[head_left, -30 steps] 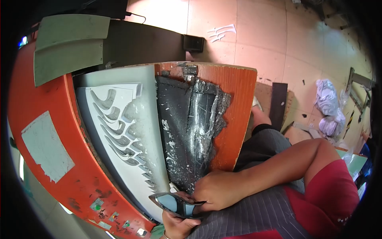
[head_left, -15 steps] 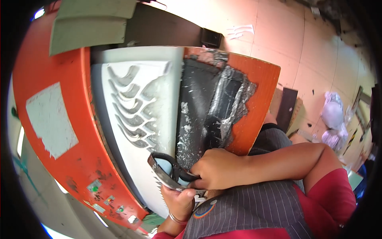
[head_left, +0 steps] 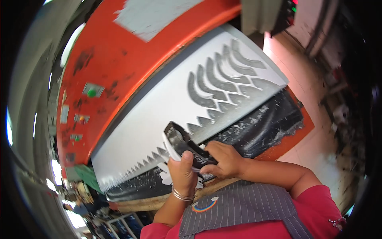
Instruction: Cutting shoe upper parts from a sheet of material using a mechanical die-cutting press.
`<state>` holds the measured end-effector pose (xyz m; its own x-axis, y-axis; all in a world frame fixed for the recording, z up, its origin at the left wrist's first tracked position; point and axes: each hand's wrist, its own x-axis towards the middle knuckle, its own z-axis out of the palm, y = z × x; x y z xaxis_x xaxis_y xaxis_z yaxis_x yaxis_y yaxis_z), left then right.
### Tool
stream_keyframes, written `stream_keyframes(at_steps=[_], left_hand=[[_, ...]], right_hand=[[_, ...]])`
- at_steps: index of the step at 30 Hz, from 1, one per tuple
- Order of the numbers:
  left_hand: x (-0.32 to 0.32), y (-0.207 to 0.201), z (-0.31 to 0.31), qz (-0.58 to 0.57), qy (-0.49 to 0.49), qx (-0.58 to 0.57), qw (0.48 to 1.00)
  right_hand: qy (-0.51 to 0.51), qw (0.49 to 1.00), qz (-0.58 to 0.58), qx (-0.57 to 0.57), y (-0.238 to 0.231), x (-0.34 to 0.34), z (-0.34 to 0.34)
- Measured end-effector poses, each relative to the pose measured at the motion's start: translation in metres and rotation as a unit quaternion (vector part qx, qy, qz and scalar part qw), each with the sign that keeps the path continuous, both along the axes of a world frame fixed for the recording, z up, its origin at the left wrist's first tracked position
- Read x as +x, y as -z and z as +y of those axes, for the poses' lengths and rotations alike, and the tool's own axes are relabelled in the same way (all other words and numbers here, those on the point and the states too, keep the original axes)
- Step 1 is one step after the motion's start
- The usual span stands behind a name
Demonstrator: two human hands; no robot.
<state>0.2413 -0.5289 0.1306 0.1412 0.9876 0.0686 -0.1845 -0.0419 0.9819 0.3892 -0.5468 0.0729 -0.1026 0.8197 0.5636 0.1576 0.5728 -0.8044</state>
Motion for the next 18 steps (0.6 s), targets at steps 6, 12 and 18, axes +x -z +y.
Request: stream_keyframes(at_steps=[6, 12, 18], left_hand=[[-0.043, 0.025, -0.005, -0.098, -0.038, -0.060, 0.993], [-0.096, 0.004, -0.024, 0.125, -0.160, 0.149, 0.968], [-0.156, -0.019, -0.001, 0.621, -0.050, 0.269, 0.735]], right_hand=[[-0.116, 0.978, 0.113, -0.135, 0.003, -0.042, 0.007], [-0.193, 0.839, 0.356, -0.364, 0.000, -0.057, 0.044], [0.167, 0.951, -0.254, -0.058, -0.036, -0.020, 0.115]])
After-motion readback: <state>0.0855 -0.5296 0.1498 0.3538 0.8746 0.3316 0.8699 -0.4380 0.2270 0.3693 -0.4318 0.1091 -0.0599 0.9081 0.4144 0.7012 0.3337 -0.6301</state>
